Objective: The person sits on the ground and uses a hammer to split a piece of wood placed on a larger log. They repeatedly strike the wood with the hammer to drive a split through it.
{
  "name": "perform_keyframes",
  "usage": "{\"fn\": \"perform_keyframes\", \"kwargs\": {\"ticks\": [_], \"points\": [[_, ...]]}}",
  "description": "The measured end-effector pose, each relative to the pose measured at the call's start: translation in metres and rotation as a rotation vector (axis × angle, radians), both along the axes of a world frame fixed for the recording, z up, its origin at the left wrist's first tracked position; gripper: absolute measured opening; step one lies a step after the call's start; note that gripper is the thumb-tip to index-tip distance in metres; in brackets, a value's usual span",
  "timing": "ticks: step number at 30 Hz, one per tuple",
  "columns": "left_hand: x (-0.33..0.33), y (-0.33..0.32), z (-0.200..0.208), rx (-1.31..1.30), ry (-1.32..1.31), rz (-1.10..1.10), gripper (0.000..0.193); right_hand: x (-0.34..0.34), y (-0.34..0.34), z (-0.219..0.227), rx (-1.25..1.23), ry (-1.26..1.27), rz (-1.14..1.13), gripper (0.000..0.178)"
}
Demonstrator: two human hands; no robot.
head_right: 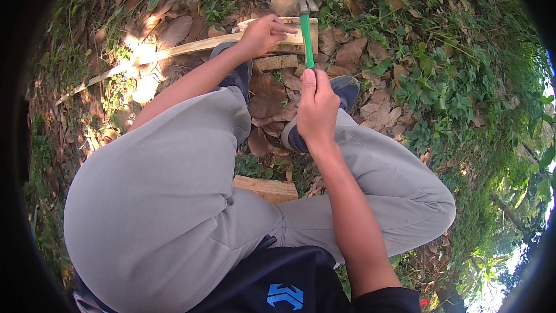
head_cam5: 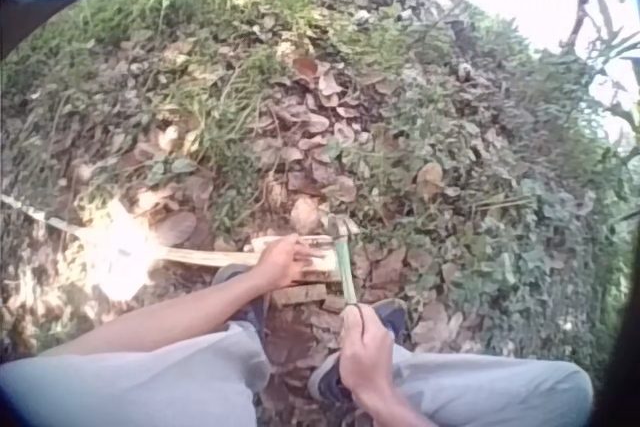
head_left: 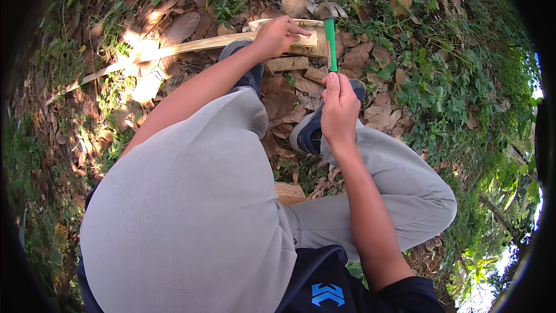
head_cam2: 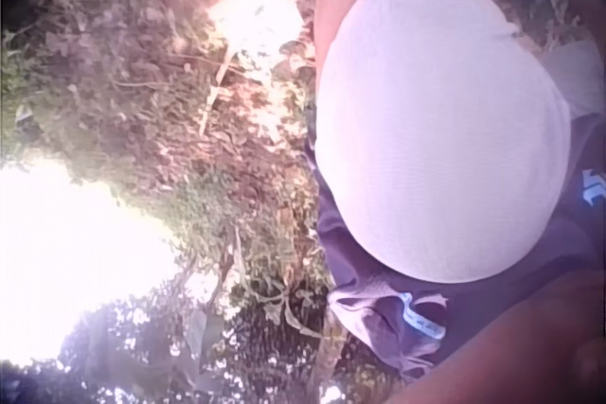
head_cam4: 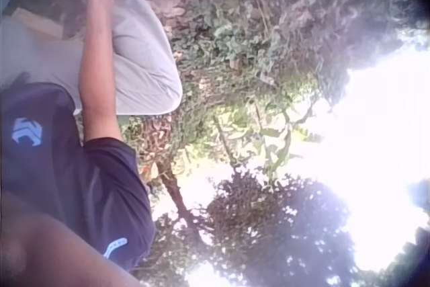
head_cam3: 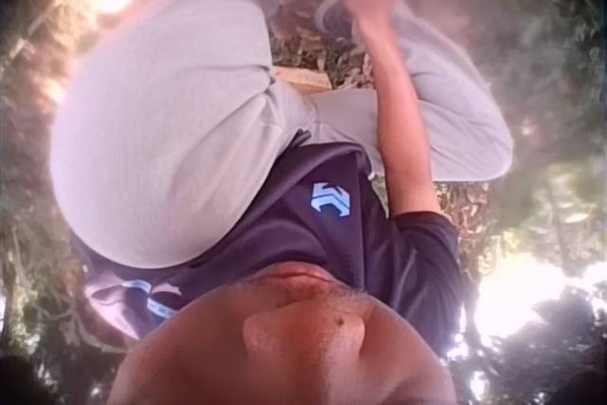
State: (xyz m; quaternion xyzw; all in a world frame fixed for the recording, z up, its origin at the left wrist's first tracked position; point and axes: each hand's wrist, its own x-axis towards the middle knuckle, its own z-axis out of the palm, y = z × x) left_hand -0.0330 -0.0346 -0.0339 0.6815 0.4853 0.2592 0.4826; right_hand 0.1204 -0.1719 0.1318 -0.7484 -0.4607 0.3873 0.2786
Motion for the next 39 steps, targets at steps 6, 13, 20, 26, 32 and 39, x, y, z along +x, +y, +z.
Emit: {"fn": "perform_keyframes", "kwargs": {"ticks": [6,13,20,26,32,39], "points": [[-0.001,0.002,-0.003,0.047,-0.003,0.012,0.024,0.008,-0.003,-0.019,-0.077,-0.095,0.047,0.039],[-0.001,0.002,0.003,0.021,0.019,-0.009,0.024,0.001,0.006,0.002,0.044,-0.078,0.003,0.042],[-0.001,0.003,0.001,0.012,0.016,0.007,0.025,0.009,-0.007,-0.026,-0.054,-0.142,0.044,0.039],[0.000,0.003,0.005,-0.013,0.020,-0.007,0.025,-0.001,0.002,0.000,0.010,-0.107,0.016,0.040],[-0.002,0.002,-0.002,0.037,0.025,0.005,0.026,0.007,-0.007,-0.020,-0.072,-0.142,0.080,0.038],[0.000,0.004,0.004,0.042,0.027,-0.012,0.026,0.008,-0.003,-0.021,-0.007,-0.115,0.054,0.039]]}}
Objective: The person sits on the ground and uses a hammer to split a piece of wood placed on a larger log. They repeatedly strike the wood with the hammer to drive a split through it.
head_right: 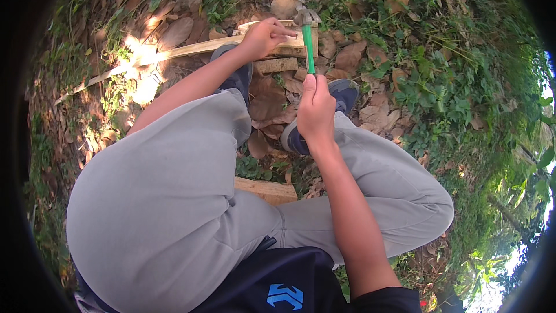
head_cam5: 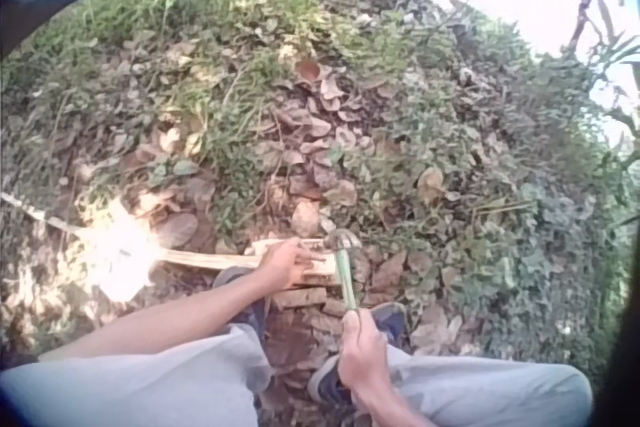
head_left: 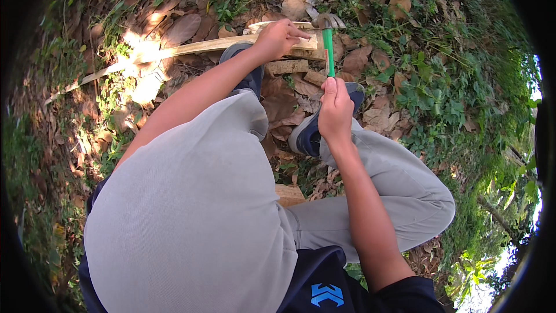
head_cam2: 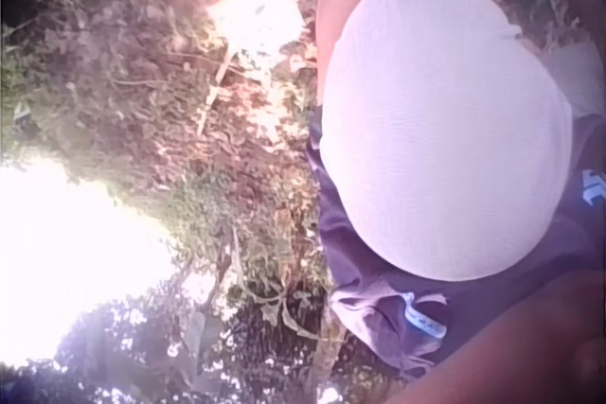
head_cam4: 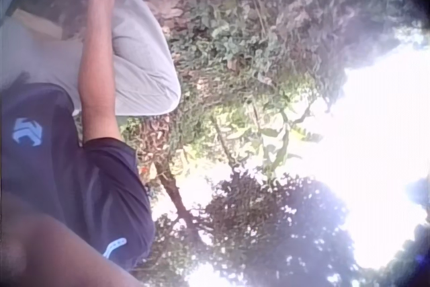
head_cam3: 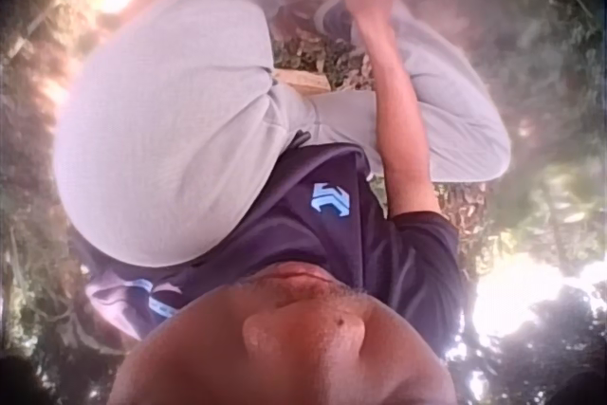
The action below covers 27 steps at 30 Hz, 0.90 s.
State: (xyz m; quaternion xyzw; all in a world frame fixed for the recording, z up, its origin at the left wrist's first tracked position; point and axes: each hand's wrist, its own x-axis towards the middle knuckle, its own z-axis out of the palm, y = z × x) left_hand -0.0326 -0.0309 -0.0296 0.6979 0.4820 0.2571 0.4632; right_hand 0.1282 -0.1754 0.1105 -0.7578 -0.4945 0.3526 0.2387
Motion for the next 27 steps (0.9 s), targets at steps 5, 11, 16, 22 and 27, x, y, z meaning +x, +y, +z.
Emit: {"fn": "perform_keyframes", "kwargs": {"ticks": [5,11,16,22,27], "points": [[-0.003,-0.004,-0.006,0.016,-0.027,0.028,0.026,0.000,-0.002,0.005,-0.065,-0.008,0.001,0.037],[-0.001,-0.001,-0.003,-0.023,-0.001,0.011,0.024,-0.005,0.002,0.013,-0.010,0.012,-0.025,0.041],[-0.001,0.000,-0.007,0.020,-0.003,0.021,0.024,-0.003,-0.003,0.010,-0.070,0.029,-0.051,0.041],[-0.002,0.000,-0.006,0.007,-0.024,0.010,0.027,-0.002,0.000,0.003,-0.015,0.024,-0.034,0.040],[0.000,0.000,-0.004,0.009,-0.037,0.003,0.026,0.003,-0.008,0.000,-0.056,0.057,-0.041,0.038]]}}
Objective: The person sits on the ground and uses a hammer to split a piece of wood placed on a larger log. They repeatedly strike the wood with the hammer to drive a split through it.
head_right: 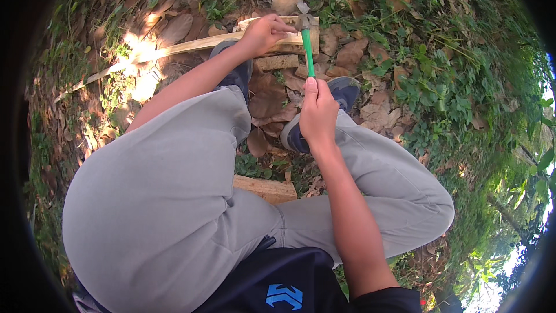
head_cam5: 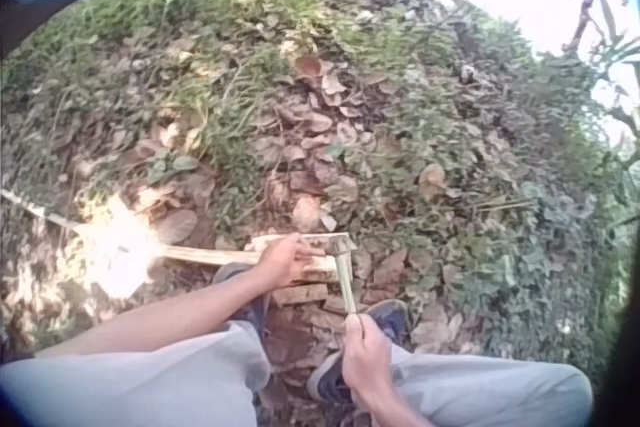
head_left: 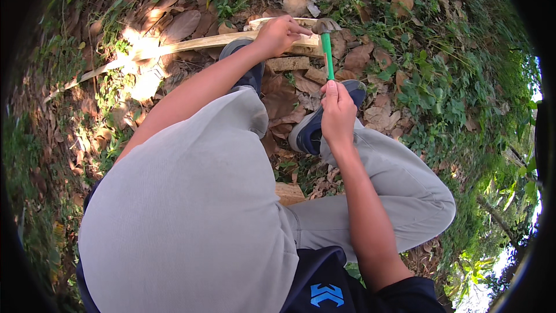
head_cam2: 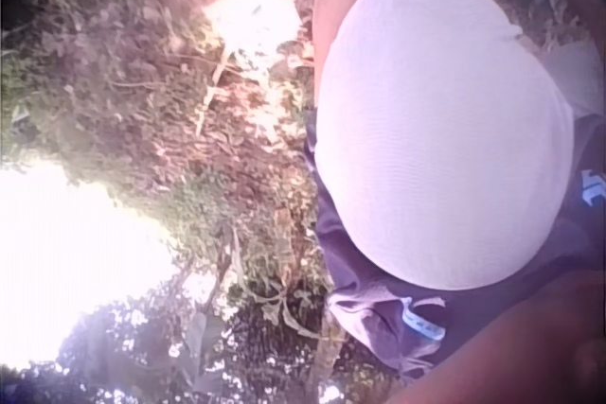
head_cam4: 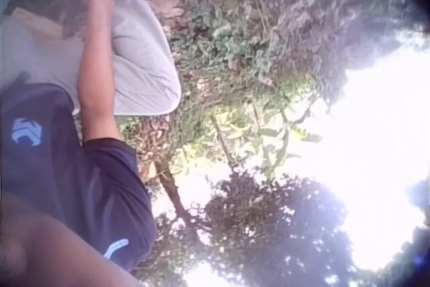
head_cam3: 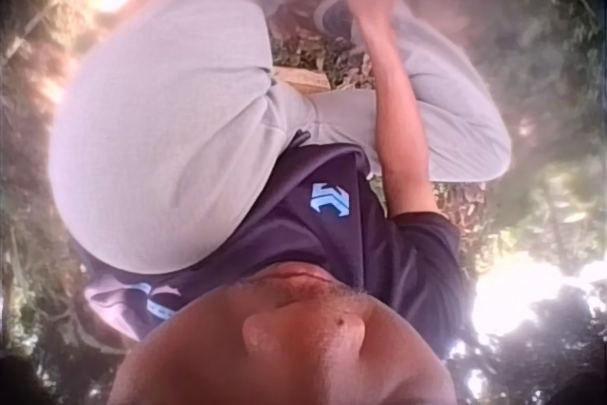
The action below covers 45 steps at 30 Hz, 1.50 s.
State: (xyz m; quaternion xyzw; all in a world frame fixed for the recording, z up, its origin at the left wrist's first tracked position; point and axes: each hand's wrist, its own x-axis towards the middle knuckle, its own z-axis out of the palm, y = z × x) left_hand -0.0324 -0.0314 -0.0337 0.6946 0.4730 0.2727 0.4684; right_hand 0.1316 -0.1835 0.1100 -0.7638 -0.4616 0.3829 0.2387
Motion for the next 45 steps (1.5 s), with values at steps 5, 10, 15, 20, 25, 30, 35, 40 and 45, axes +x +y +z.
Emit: {"fn": "perform_keyframes", "kwargs": {"ticks": [5,10,15,20,25,30,35,40,45], "points": [[-0.001,0.000,0.001,-0.028,0.029,-0.001,0.027,-0.006,0.006,0.007,0.119,0.081,-0.026,0.040],[-0.003,-0.001,-0.009,0.014,0.010,0.033,0.026,0.004,-0.001,-0.011,-0.102,0.173,-0.083,0.043],[0.000,0.000,-0.001,-0.025,0.042,-0.003,0.027,-0.003,0.006,0.001,0.020,0.201,-0.122,0.046],[-0.001,0.000,-0.006,-0.001,0.036,0.015,0.028,0.006,0.010,-0.004,-0.122,0.076,-0.041,0.042],[0.000,0.001,-0.005,-0.037,0.043,0.009,0.028,0.001,0.014,0.018,0.030,0.135,-0.051,0.043],[-0.002,-0.001,-0.015,0.017,-0.003,0.050,0.027,0.006,0.009,-0.005,-0.062,0.094,-0.017,0.043],[-0.002,0.000,-0.002,-0.004,0.039,0.002,0.028,0.013,0.011,0.001,-0.021,0.256,-0.066,0.043],[-0.001,0.000,-0.003,0.021,0.034,-0.001,0.026,0.014,0.011,-0.009,-0.150,0.211,-0.117,0.048],[-0.002,-0.001,-0.007,0.005,0.001,0.024,0.024,0.012,0.011,-0.002,-0.109,0.192,-0.218,0.048]]}}
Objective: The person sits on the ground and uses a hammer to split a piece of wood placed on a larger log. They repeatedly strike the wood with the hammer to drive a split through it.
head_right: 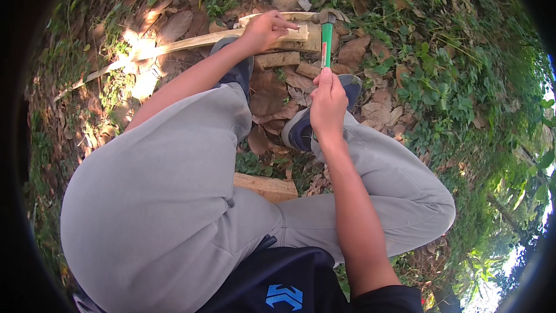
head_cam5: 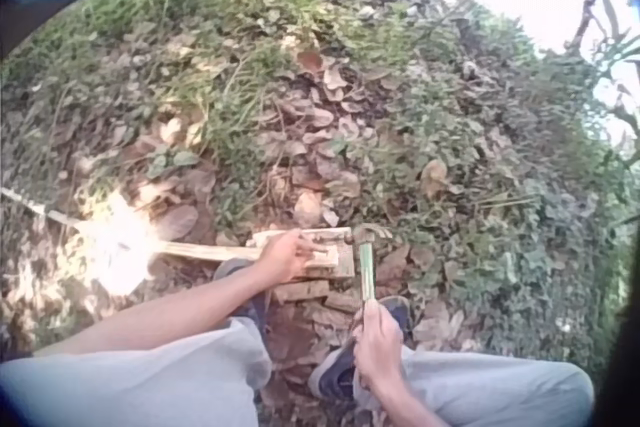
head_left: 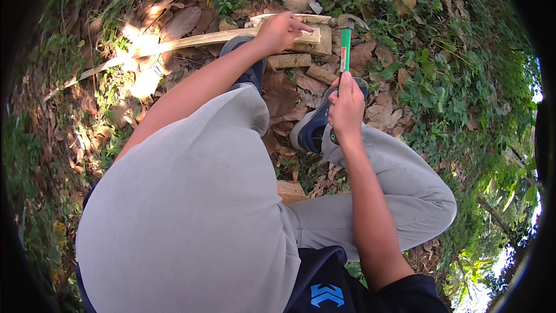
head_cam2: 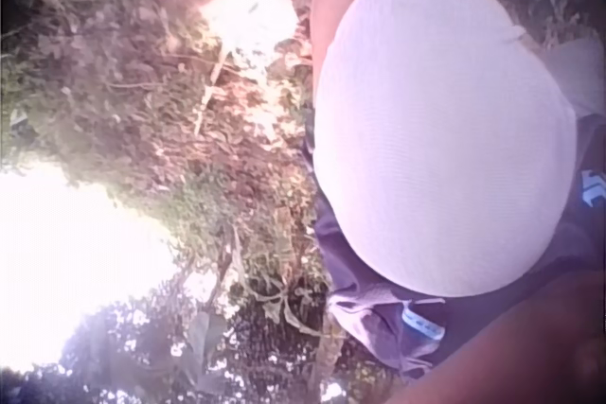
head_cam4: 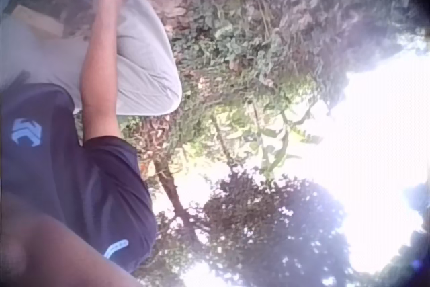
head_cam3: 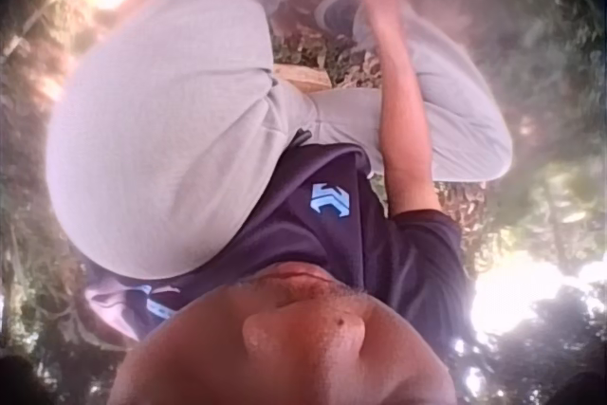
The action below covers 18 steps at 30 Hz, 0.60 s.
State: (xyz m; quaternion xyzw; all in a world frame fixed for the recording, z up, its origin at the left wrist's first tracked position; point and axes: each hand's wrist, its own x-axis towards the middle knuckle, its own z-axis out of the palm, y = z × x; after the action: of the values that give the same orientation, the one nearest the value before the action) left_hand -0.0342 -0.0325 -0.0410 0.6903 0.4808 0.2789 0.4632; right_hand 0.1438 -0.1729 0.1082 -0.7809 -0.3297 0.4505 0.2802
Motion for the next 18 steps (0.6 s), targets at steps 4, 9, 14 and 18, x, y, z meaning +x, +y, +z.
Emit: {"fn": "perform_keyframes", "kwargs": {"ticks": [4,9,14,18], "points": [[-0.001,0.001,-0.001,0.033,0.020,-0.013,0.024,-0.002,0.011,0.015,0.139,-0.094,0.116,0.047],[0.003,0.002,-0.006,-0.008,0.000,0.027,0.025,0.007,0.003,-0.005,0.009,-0.283,0.311,0.047],[0.002,0.002,-0.006,-0.115,-0.014,0.008,0.022,-0.011,0.006,0.020,0.048,-0.271,0.277,0.047],[0.000,0.002,-0.004,0.181,0.093,-0.132,0.030,-0.012,0.011,0.023,0.139,-0.268,0.259,0.046]]}}
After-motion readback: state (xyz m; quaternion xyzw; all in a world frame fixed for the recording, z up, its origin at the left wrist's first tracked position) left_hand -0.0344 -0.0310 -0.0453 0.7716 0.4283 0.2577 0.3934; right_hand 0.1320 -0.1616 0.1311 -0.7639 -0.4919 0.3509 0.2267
